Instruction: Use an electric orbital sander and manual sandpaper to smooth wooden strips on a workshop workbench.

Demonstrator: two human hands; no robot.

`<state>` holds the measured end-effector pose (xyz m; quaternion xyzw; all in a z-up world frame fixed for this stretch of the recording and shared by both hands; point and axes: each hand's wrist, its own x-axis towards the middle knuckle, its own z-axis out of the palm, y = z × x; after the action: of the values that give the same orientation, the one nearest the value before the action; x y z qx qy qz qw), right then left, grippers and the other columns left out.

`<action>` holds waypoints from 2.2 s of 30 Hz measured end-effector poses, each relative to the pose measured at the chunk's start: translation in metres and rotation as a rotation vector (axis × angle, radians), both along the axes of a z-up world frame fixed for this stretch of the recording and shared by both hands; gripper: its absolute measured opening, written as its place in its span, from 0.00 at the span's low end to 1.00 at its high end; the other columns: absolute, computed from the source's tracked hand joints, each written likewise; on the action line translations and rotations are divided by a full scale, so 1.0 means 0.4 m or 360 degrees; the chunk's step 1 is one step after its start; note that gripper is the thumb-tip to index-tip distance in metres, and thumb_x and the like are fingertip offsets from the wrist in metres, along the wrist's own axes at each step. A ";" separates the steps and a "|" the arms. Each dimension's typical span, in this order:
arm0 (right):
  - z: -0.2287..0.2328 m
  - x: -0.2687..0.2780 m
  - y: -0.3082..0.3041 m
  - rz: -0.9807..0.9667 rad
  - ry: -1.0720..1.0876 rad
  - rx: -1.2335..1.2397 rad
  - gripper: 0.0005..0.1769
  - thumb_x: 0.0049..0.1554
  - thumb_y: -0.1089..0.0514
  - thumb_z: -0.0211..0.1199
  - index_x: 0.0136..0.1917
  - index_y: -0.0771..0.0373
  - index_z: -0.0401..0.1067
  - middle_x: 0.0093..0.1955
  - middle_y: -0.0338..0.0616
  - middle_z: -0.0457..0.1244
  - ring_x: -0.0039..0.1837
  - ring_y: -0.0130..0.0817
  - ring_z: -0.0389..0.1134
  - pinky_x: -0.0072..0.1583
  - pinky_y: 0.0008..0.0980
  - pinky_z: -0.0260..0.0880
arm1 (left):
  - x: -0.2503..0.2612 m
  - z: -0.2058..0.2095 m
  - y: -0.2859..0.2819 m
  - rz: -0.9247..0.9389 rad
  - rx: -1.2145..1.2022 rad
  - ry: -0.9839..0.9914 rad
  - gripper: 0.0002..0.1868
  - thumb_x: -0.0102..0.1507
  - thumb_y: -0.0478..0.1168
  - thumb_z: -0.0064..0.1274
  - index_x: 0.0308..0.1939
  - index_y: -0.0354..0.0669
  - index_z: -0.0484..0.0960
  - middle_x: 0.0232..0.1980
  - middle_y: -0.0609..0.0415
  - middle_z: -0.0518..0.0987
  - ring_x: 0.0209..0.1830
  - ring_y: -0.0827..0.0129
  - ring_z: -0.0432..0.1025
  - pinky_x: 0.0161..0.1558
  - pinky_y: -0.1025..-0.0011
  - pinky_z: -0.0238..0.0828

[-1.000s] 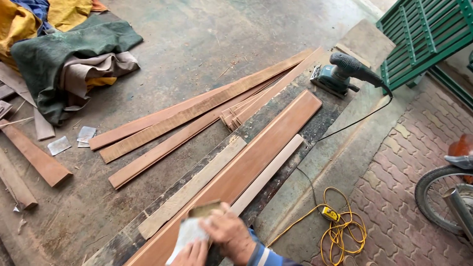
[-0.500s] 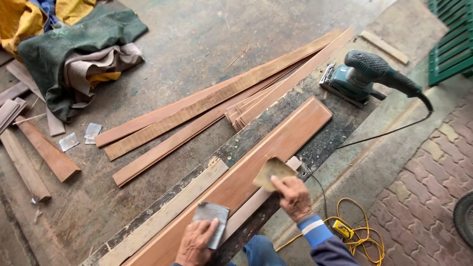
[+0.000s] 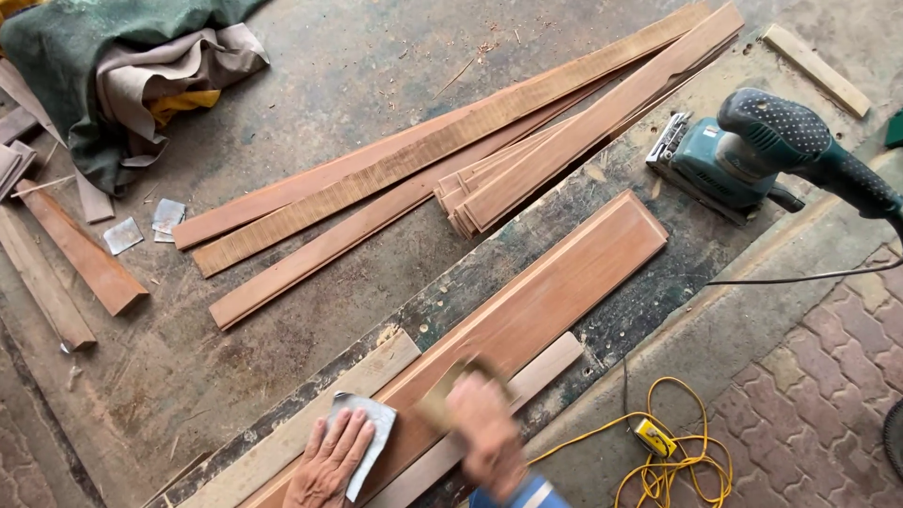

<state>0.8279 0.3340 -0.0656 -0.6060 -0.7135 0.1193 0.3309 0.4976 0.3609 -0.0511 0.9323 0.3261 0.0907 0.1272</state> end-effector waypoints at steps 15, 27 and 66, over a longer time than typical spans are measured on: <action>0.027 0.057 0.018 -0.0273 -0.0114 0.0000 0.24 0.58 0.64 0.50 0.66 0.68 0.71 0.72 0.58 0.62 0.76 0.51 0.62 0.79 0.51 0.55 | -0.016 -0.013 -0.001 0.0213 0.0005 0.0058 0.33 0.64 0.45 0.35 0.76 0.45 0.61 0.79 0.50 0.58 0.80 0.59 0.50 0.78 0.53 0.34; 0.052 0.296 0.161 -0.0592 -0.0310 -0.0099 0.18 0.63 0.61 0.55 0.65 0.68 0.70 0.68 0.61 0.64 0.72 0.57 0.64 0.77 0.53 0.58 | -0.009 -0.032 0.004 0.0181 0.0154 0.0038 0.32 0.66 0.44 0.33 0.75 0.43 0.61 0.79 0.49 0.59 0.81 0.59 0.50 0.78 0.52 0.34; -0.067 0.510 0.298 -0.0772 -0.0486 -0.0125 0.25 0.65 0.56 0.60 0.73 0.65 0.68 0.78 0.55 0.59 0.81 0.53 0.56 0.80 0.52 0.52 | 0.665 -0.053 0.157 0.0706 0.0228 0.0082 0.11 0.68 0.28 0.51 0.54 0.29 0.78 0.44 0.39 0.78 0.45 0.50 0.75 0.50 0.52 0.77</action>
<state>1.0320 0.4530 -0.0924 -0.7822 -0.5842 -0.0284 0.2147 0.7636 0.4236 -0.0723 0.8464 0.5190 0.1156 0.0293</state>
